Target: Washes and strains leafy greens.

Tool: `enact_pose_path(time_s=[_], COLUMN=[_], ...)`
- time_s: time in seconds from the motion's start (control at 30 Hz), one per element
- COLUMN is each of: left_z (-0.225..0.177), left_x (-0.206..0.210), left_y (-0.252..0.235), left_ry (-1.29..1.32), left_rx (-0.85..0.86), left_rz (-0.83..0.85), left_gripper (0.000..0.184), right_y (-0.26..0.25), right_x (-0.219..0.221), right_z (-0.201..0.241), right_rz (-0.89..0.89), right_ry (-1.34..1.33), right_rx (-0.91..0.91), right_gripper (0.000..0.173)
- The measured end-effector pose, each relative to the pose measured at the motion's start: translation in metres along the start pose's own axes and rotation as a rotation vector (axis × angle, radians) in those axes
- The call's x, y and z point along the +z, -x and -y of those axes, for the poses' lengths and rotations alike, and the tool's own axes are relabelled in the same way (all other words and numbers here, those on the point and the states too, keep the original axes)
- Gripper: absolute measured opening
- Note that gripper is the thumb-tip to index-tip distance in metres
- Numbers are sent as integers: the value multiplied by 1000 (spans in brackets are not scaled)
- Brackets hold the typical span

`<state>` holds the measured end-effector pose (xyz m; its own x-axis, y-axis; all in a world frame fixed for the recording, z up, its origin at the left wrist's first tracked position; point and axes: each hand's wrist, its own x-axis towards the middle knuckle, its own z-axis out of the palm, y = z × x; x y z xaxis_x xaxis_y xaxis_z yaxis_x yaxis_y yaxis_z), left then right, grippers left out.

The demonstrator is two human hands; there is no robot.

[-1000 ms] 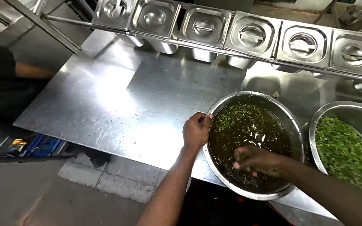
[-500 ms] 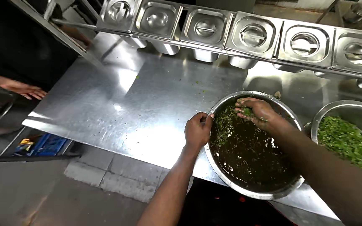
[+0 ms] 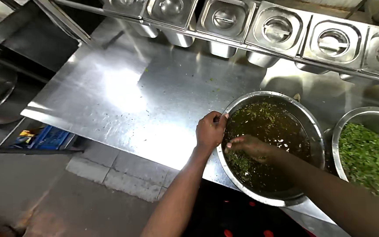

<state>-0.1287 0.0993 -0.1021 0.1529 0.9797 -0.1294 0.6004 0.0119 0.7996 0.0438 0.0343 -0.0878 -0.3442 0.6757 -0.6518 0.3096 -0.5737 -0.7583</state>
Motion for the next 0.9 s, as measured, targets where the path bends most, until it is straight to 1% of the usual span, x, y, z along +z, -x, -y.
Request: enact_pose_path(time_s=[0.07, 0.17, 0.27, 0.4, 0.5, 0.57, 0.63, 0.77, 0.83, 0.9], left_z=[-2, -1, -1, -1, -1, -1, -1, -2, -2, -2], left_x=[-1, 0, 0, 0, 0, 0, 0, -1, -1, -1], left_y=[0, 1, 1, 1, 0, 0, 0, 1, 1, 0], left_ry=[3, 0, -8, -13, -23, -30, -30, -3, 7, 5], left_rx=[-12, -16, -11, -2, 1, 5, -2, -13, -13, -14], left_rz=[7, 3, -2, -4, 0, 4, 7, 11, 11, 16], left_gripper=[34, 34, 33, 32, 33, 34, 34, 34, 33, 33], right_y=[13, 30, 51, 77, 88, 93, 97, 93, 81, 65], right_x=[5, 4, -8, -33, -49, -62, -73, -82, -86, -86], right_z=[-6, -27, -46, -48, -46, -47, -44, -26, -19, -8], right_rz=[88, 187, 255, 312, 346, 338, 263, -87, -244, -405], right_ry=[65, 66, 173, 321, 327, 288, 209, -60, -200, -356], right_rx=[53, 128, 193, 312, 312, 260, 180, 39, -36, -65], right_gripper=[24, 22, 27, 32, 31, 27, 22, 7, 12, 18])
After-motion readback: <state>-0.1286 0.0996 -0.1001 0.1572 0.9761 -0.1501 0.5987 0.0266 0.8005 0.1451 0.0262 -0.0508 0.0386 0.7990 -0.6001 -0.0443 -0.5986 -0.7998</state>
